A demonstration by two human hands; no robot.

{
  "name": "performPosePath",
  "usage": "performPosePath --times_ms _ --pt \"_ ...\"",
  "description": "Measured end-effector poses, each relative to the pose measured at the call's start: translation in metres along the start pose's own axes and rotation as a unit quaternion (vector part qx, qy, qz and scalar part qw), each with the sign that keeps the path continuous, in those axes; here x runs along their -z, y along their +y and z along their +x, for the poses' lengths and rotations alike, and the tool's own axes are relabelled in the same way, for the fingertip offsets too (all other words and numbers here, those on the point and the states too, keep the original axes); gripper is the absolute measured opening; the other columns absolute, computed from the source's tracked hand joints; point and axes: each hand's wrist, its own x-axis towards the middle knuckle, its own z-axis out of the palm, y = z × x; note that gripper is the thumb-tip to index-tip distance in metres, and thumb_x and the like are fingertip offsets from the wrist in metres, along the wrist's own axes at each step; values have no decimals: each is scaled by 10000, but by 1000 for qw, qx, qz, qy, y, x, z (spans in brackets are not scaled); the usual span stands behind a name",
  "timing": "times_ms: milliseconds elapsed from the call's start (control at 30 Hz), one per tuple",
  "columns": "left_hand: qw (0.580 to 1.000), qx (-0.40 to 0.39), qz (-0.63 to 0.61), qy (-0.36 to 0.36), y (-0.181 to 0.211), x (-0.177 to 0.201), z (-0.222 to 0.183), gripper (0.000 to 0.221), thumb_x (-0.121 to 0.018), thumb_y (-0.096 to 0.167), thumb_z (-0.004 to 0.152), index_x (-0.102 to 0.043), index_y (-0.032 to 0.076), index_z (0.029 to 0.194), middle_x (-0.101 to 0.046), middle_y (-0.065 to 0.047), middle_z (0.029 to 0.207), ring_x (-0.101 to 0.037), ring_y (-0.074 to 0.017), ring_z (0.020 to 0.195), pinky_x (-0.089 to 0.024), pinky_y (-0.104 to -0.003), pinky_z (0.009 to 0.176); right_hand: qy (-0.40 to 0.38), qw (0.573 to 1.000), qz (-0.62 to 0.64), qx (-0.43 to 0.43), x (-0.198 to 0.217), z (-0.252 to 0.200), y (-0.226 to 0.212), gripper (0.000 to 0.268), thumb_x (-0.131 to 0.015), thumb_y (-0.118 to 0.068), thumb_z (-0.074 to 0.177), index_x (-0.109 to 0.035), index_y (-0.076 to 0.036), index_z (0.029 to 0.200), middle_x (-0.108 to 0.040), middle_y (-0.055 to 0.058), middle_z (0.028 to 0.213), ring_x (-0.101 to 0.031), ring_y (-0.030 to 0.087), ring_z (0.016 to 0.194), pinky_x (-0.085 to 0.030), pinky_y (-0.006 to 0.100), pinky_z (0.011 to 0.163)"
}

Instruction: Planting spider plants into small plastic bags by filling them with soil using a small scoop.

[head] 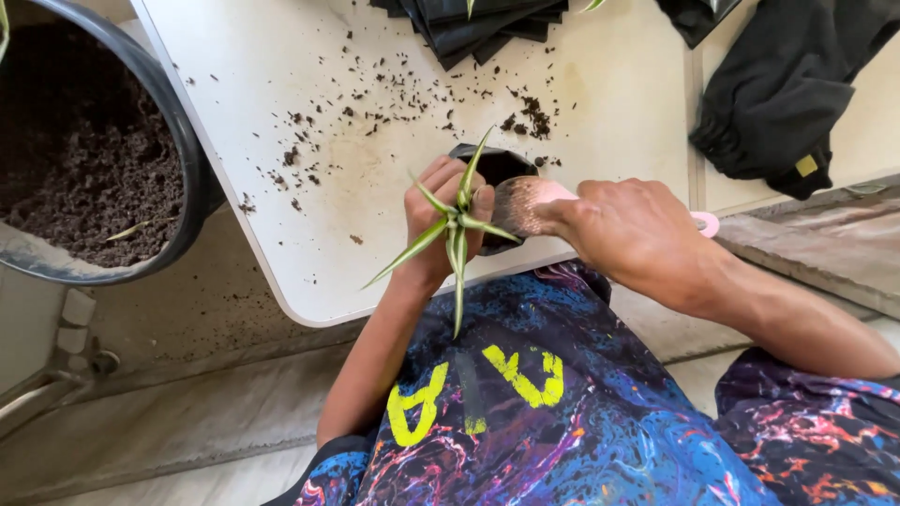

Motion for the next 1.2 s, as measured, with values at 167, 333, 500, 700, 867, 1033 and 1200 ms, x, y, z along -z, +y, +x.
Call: performPosePath --times_ms 167,333,500,700,867,1033,1200 --pt "998 -16 33 -53 -1 -1 15 290 -626 104 996 -553 70 718 -520 -81 660 -533 -307 589 -515 -368 598 -37 999 24 24 -21 10 4 339 -505 -411 1025 -738 -229 1192 -709 125 876 -754 389 864 -602 561 783" --pt "994 -6 29 -104 2 4 27 256 -648 95 964 -530 29 747 -508 -139 674 -543 -380 619 -492 -452 580 -18 996 46 77 -40 14 -3 318 -546 -351 1022 -739 -184 1212 -718 161 840 -753 403 826 -605 583 754" --pt "987 21 58 -151 0 12 40 232 -683 112 943 -562 50 755 -524 -114 669 -577 -370 615 -511 -443 566 -23 992 72 105 -30 10 -20 379 -376 -261 1076 -674 -182 1296 -703 183 819 -750 420 783 -604 610 694" --pt "985 30 46 -166 18 15 50 238 -674 114 979 -573 15 788 -554 -158 679 -604 -400 628 -545 -465 581 -5 994 30 106 -76 22 -9 366 -364 -202 1051 -715 -146 1138 -674 158 787 -747 381 714 -607 545 605" --pt "981 32 61 -182 18 11 50 206 -688 131 945 -587 50 785 -569 -122 697 -615 -365 638 -541 -440 579 23 987 134 81 -59 17 -20 366 -367 -141 1009 -726 -109 1076 -678 215 779 -723 467 726 -585 614 635" --pt "981 31 47 -183 18 12 46 228 -715 151 938 -594 31 786 -609 -157 732 -634 -411 670 -548 -478 590 10 980 189 66 -58 20 -34 361 -360 -164 959 -715 -103 969 -689 222 751 -710 508 727 -574 634 639" --pt "980 43 63 -183 20 17 48 217 -721 154 930 -601 50 782 -579 -139 710 -633 -389 671 -553 -446 594 39 951 301 -50 -65 49 -50 439 -378 -350 963 -750 -120 994 -686 197 695 -693 509 659 -542 649 607"
